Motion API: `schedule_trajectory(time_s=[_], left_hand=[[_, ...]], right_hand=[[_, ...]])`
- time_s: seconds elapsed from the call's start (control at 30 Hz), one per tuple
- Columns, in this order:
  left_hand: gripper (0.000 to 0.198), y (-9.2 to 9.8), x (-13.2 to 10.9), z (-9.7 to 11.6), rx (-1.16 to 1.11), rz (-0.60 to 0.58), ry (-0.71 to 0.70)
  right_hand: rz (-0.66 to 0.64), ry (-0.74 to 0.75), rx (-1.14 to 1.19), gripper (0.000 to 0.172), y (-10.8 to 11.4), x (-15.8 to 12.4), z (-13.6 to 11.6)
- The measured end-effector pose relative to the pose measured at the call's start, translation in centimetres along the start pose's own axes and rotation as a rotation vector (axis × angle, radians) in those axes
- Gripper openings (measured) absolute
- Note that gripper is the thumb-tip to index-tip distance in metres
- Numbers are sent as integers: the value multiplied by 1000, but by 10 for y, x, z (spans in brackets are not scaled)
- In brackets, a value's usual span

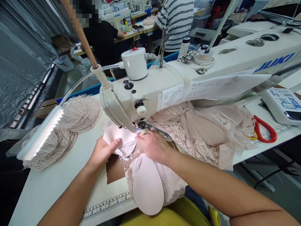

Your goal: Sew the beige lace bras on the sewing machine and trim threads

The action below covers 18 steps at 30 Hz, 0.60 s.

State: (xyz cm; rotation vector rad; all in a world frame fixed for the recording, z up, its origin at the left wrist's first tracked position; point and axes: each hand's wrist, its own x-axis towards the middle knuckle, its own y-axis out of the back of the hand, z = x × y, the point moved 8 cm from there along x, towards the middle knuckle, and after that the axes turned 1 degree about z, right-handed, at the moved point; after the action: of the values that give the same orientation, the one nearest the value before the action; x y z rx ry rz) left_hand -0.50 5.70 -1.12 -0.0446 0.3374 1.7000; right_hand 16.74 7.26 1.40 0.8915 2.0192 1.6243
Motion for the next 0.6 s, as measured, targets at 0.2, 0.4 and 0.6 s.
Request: schedule_trajectory(time_s=[0.2,0.4,0.6], left_hand=[[47,2,1,1,0,24,-35],[53,4,0,-3,-20,49,-54],[53,8,-2,-5,-15,113,-79]], right_hand=[[-4,-8,-14,38,-1,1,-3],[-16,-38,-16,41,-3,2,-1],[35,-41,4,34,0,3,1]])
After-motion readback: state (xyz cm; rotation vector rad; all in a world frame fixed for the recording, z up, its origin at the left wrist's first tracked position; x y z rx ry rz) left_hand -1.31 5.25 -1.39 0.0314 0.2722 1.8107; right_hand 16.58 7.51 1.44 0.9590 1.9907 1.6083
